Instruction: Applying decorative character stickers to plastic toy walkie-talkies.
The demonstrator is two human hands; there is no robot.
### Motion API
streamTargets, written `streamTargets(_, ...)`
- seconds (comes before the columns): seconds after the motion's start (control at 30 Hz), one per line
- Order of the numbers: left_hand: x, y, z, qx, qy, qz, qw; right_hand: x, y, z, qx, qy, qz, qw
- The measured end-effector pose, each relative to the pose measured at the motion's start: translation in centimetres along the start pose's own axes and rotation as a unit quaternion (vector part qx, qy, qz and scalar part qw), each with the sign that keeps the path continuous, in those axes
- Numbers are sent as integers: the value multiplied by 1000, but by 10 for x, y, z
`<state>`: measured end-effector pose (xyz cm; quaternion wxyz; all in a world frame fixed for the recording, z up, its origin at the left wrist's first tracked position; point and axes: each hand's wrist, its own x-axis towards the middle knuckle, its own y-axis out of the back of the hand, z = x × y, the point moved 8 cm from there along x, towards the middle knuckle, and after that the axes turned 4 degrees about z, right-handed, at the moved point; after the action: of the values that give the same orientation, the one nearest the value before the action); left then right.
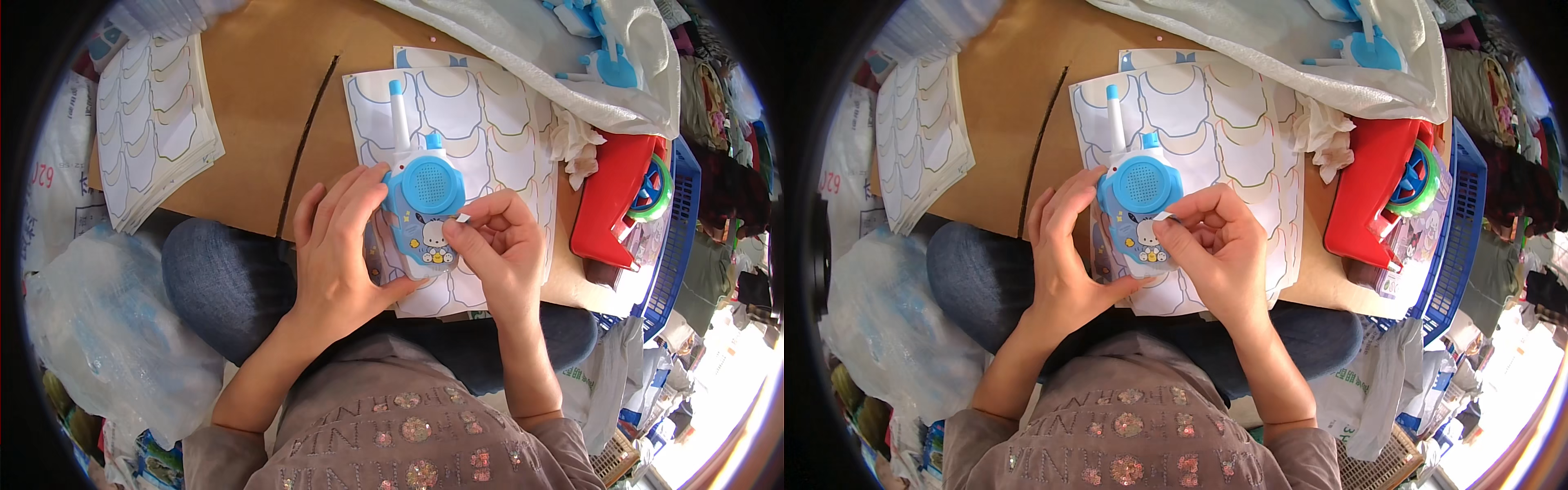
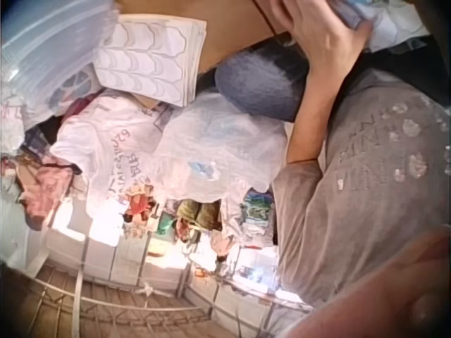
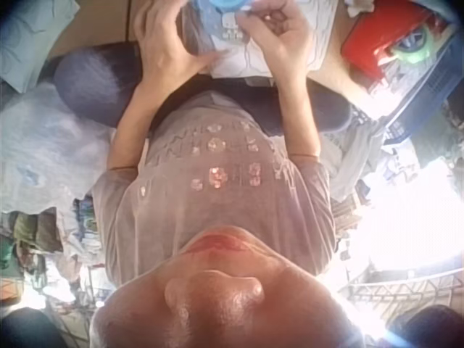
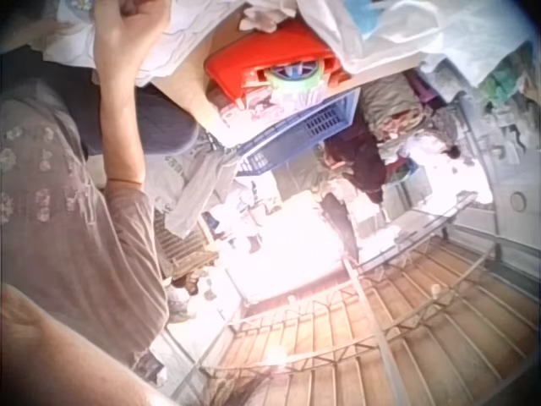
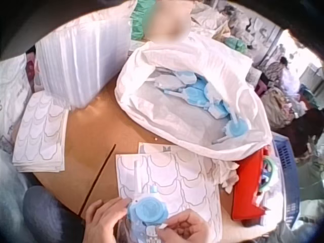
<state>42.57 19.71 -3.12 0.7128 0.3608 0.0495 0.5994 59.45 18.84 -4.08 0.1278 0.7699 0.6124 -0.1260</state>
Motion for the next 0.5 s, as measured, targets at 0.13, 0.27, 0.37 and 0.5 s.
streamTargets(0.13, 0, 0, 0, -1, -3, 3, 1000, 0, 0, 0, 1, -3, 2, 1000)
streamTargets(0.27, 0, -1, 0, 1, -6, 7, 1000, 0, 0, 0, 4, 0, 3, 1000)
streamTargets(0.37, 0, -1, -1, -2, -7, 8, 1000, 0, 0, 0, 11, -2, 2, 1000)
streamTargets(0.5, 0, -1, -1, -7, -6, 5, 1000, 0, 0, 0, 12, -6, 4, 1000)
